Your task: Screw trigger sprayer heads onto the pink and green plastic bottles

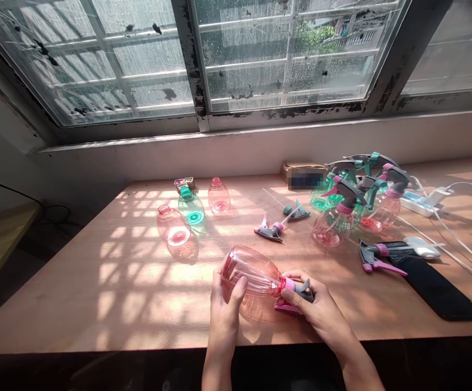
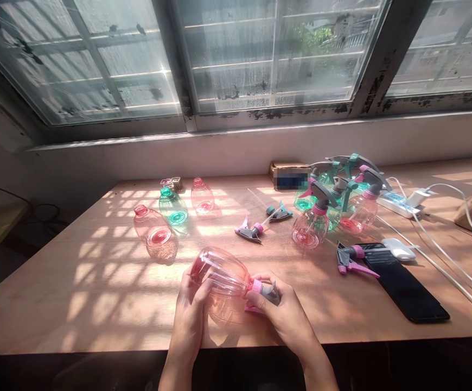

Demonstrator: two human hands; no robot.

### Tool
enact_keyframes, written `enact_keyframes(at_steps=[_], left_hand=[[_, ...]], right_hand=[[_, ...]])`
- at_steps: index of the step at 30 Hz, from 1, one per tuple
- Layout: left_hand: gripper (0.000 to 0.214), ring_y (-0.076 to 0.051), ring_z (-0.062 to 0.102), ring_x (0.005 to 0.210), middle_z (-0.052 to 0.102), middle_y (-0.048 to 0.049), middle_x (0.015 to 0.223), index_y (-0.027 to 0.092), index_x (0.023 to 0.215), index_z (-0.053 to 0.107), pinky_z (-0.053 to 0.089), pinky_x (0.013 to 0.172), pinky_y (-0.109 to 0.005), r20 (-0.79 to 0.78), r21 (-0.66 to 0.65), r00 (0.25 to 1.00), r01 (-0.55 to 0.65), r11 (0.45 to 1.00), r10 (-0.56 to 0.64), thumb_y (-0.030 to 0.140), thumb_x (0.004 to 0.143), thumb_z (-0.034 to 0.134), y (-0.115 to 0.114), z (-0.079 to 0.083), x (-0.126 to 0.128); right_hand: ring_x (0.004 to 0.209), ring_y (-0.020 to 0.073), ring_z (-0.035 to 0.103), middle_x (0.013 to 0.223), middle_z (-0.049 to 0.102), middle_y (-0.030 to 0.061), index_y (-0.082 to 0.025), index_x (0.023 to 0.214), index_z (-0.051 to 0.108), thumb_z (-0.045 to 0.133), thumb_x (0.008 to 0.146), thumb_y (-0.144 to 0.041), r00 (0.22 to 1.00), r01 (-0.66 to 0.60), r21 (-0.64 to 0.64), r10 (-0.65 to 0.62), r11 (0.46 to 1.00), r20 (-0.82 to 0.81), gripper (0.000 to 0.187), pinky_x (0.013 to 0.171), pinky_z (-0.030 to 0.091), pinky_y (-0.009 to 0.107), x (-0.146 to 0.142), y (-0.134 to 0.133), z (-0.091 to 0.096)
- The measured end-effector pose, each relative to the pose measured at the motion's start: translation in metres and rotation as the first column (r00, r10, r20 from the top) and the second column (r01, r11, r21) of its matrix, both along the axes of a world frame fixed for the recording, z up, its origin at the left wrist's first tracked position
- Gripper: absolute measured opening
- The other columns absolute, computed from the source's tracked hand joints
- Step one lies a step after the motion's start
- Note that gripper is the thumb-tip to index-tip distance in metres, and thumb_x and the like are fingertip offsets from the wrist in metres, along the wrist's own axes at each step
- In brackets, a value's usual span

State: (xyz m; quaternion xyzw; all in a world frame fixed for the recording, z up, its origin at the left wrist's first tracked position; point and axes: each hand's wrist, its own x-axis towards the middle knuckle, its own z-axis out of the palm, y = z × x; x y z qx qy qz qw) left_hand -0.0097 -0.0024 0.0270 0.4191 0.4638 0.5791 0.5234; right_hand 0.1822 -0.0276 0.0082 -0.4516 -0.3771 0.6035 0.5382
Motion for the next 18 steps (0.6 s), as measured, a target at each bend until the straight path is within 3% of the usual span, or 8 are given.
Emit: enact_keyframes(at_steps=[6,11,18], left_hand=[[0.051,-0.033,0.059,0.139,0.070,-0.0096,0.139,0.027,0.134,0.066,0.046,0.116,-0.046,0.017,0.013,1.000,0.017,1.000,-0.017,0.047,0.089,0.081,0.000,-0.002,-0.003],[0.047,-0.033,0.062,0.136,0.074,-0.0072,0.124,0.027,0.125,0.068,0.046,0.117,-0.045,0.020,0.085,0.998,-0.061,0.995,0.059,0.048,0.086,0.084,-0.003,-0.006,-0.002],[0.053,-0.032,0.060,0.140,0.068,-0.0102,0.143,0.026,0.135,0.063,0.047,0.116,-0.045,0.062,0.046,0.998,0.008,0.999,-0.011,0.046,0.090,0.082,0.001,-0.011,-0.003]], right_hand=[[0.075,0.0229,0.077,0.081,0.077,0.0012,-0.021,0.109,0.074,0.092,0.082,-0.050,1.000,-0.031,-0.013,0.031,0.999,-0.005,0.044,0.079,0.069,0.040,0.000,-0.001,0.001],[0.076,0.0239,0.080,0.083,0.080,0.0023,-0.021,0.115,0.068,0.090,0.085,-0.051,0.997,-0.064,-0.018,0.063,0.998,-0.045,0.047,0.080,0.068,0.041,0.000,-0.002,0.001],[0.073,0.0206,0.078,0.074,0.079,0.0001,-0.021,0.121,0.056,0.091,0.086,-0.048,0.997,-0.017,-0.035,0.015,0.999,-0.072,0.056,0.077,0.067,0.037,0.001,-0.002,-0.002]])
